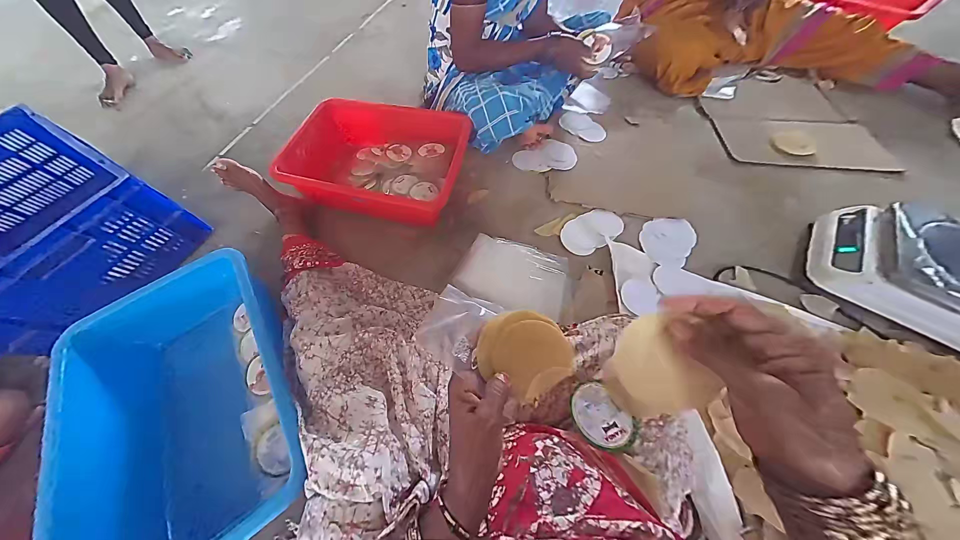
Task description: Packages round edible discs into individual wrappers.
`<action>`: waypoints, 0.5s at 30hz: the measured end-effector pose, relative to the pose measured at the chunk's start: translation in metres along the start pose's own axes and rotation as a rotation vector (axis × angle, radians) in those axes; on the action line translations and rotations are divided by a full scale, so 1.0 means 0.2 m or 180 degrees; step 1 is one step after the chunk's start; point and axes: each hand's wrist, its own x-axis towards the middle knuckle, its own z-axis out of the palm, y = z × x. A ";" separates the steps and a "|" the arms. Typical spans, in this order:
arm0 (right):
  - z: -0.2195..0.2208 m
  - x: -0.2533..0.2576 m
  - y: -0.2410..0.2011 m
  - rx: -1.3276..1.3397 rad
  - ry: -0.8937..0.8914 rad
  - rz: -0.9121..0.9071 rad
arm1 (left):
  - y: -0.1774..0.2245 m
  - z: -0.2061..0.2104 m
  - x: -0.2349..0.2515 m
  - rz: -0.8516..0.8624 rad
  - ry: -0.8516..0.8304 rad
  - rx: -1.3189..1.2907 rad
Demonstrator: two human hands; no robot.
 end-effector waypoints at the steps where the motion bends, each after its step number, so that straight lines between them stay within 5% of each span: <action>1: -0.02 -0.03 0.02 0.0086 -0.0308 0.0316 | -0.01 0.00 0.00 0.0221 0.0019 0.0150; 6: 0.23 -0.22 0.14 0.0055 -0.0918 0.1005 | -0.11 -0.03 -0.02 0.1762 -0.0291 0.1095; 15: 0.48 -0.19 0.12 -0.0066 -0.0456 0.1131 | -0.16 -0.07 -0.08 0.2735 -0.0026 0.1760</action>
